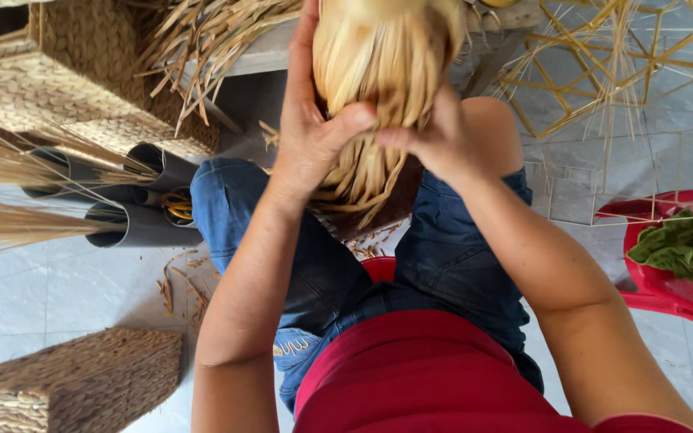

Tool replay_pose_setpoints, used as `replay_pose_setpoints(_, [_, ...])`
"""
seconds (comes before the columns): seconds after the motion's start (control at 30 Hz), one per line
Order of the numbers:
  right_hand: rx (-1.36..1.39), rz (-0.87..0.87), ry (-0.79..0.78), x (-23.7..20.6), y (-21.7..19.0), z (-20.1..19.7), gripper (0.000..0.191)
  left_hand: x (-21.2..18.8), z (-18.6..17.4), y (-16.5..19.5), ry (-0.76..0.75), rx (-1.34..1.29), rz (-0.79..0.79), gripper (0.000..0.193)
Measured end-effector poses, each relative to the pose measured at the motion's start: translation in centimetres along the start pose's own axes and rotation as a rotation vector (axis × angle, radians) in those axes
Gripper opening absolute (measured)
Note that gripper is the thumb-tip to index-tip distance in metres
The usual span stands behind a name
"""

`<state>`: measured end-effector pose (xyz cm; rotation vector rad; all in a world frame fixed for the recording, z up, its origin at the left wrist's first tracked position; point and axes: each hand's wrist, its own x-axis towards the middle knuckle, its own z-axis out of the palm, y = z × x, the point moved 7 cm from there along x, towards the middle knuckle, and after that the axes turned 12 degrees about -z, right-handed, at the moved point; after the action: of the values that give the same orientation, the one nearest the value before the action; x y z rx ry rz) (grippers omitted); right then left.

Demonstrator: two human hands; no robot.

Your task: The person gathers dried palm leaves, aligns them into a bundle, and ties the bundle with a thin strip of palm fiber. The person then places the finished bundle aside and repeats the process with a new set of leaves.

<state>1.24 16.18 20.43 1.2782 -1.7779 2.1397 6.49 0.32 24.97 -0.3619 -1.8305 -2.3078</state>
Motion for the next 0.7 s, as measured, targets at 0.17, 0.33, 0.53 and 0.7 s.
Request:
replay_pose_setpoints(0.17, [0.266, 0.019, 0.118, 4.6, -0.8, -3.9, 0.072, 0.9, -1.5, 0.0, -0.126, 0.396, 0.16, 0.135])
replay_pose_setpoints(0.33, [0.229, -0.096, -0.081, 7.1, -1.1, -1.8, 0.088, 2.3, -1.8, -5.1, -0.067, 0.146, -0.161, 0.101])
replay_pose_setpoints(0.53, [-0.046, 0.012, -0.203, 3.7, 2.7, 1.8, 0.094, 3.7, -5.6, -1.3, 0.224, -0.004, 0.003, 0.072])
replay_pose_setpoints(0.7, [0.204, 0.163, -0.132, 3.6, 4.7, -0.6, 0.076, 5.8, -6.9, 1.4, 0.266, 0.012, 0.049, 0.054])
